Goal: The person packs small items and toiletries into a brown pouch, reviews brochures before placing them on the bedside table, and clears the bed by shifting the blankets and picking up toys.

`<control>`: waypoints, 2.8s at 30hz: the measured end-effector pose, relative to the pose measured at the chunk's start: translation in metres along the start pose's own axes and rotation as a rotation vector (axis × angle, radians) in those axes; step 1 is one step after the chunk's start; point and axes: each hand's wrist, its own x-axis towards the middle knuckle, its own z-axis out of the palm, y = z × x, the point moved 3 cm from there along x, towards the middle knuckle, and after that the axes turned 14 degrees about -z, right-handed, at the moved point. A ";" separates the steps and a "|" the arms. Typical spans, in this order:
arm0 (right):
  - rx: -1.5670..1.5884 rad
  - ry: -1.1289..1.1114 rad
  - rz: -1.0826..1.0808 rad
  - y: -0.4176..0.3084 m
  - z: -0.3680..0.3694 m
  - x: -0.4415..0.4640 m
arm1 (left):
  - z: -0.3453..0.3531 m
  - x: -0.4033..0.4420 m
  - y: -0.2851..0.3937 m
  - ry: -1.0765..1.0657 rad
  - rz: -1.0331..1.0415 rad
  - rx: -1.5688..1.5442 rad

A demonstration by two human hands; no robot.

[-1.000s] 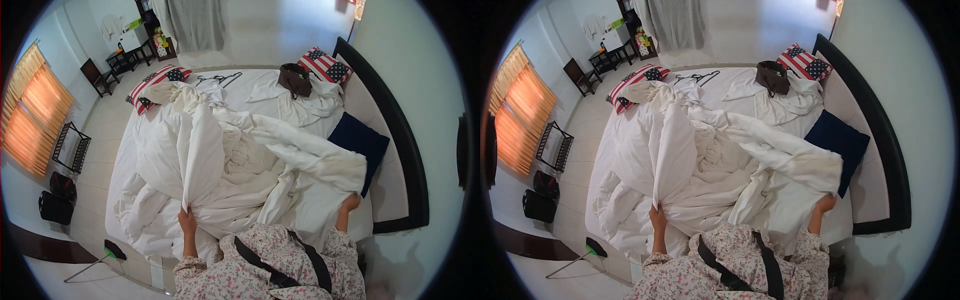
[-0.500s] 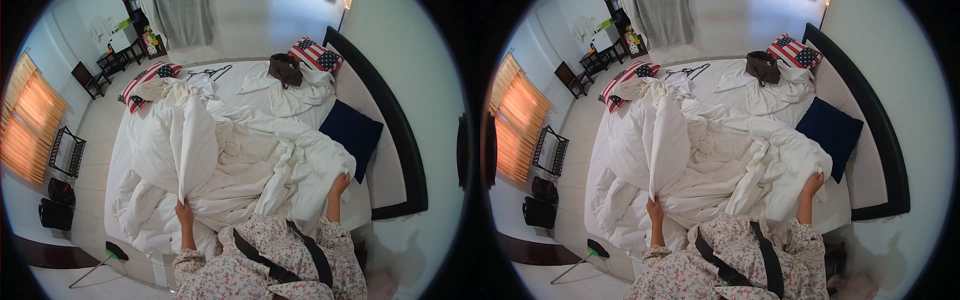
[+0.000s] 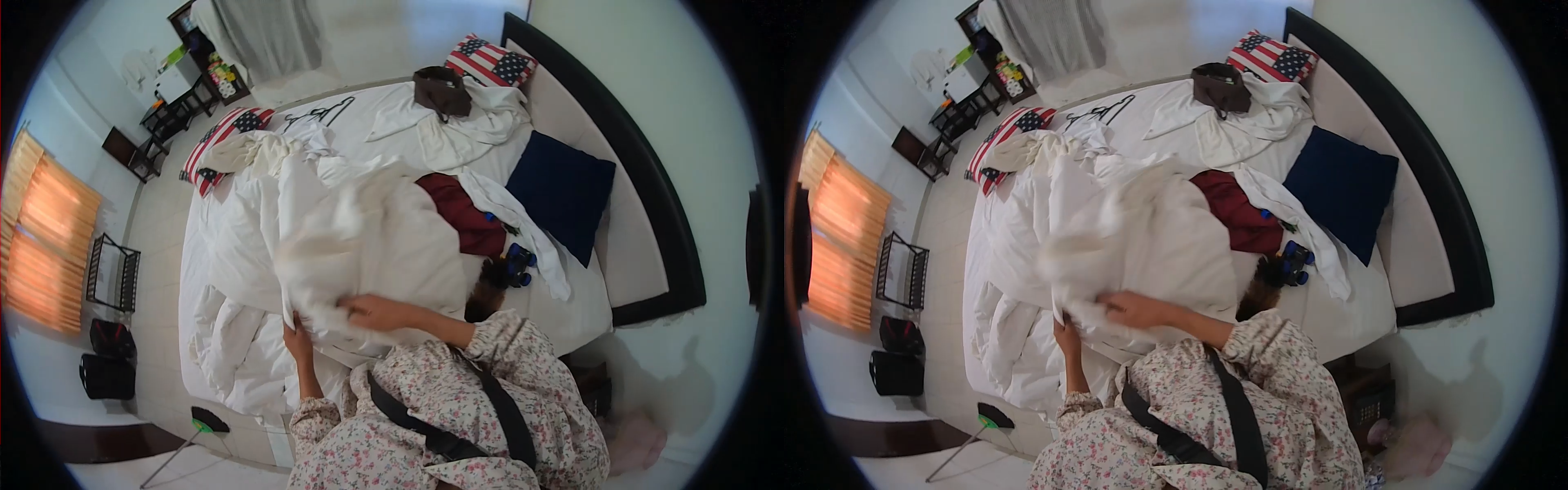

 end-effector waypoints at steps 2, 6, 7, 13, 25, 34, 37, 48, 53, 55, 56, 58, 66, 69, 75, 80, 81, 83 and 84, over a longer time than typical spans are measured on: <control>0.040 -0.307 0.111 0.030 0.025 -0.012 | 0.005 0.045 -0.072 -0.121 -0.044 -0.088; 0.012 -0.661 0.265 0.084 0.047 -0.054 | 0.002 -0.027 0.037 0.139 -0.161 -0.016; 0.005 -0.648 0.251 0.074 0.041 -0.056 | 0.003 -0.035 0.057 0.157 -0.033 0.024; 0.047 -0.188 0.388 0.099 0.005 -0.107 | 0.057 -0.108 0.197 0.015 0.678 0.479; -0.621 0.854 0.843 0.129 -0.019 -0.286 | 0.171 -0.063 0.106 -0.459 -0.115 0.175; -0.057 0.942 0.739 0.112 -0.076 -0.235 | -0.134 0.031 0.139 -0.421 -0.438 0.049; 0.248 0.646 0.606 0.094 -0.068 -0.170 | -0.238 0.037 0.103 -0.112 -0.450 0.206; -0.122 -0.187 0.381 0.142 0.002 -0.080 | -0.112 -0.014 0.059 -0.242 -0.006 0.411; 0.016 0.099 0.455 0.150 -0.026 -0.122 | 0.039 -0.053 0.064 -0.281 -0.034 0.800; -0.028 0.216 0.507 0.171 -0.052 -0.147 | 0.055 -0.041 0.057 -0.300 -0.037 0.939; -0.050 0.269 0.533 0.183 -0.067 -0.161 | 0.059 -0.029 0.050 -0.458 -0.051 1.035; -0.174 0.652 0.469 0.205 -0.101 -0.195 | 0.067 -0.010 0.038 -0.720 -0.163 1.102; -0.984 1.387 0.860 0.226 -0.267 -0.300 | 0.073 0.017 -0.022 -0.765 -0.436 0.878; -1.074 1.282 0.984 0.233 -0.295 -0.301 | 0.063 0.039 -0.058 -0.784 -0.220 0.886; -0.936 1.239 1.133 0.225 -0.308 -0.286 | 0.062 0.035 -0.071 -0.662 -0.174 1.239; -1.045 1.279 0.966 0.229 -0.298 -0.296 | 0.073 -0.033 0.027 -0.038 -0.160 0.905; -1.084 1.273 0.927 0.231 -0.293 -0.300 | 0.068 -0.027 0.017 0.021 -0.082 0.757; -1.136 1.268 0.856 0.228 -0.279 -0.305 | 0.067 -0.047 0.067 -0.013 -0.132 0.610; -1.152 1.272 0.819 0.219 -0.272 -0.304 | 0.071 -0.061 0.098 -0.029 -0.157 0.533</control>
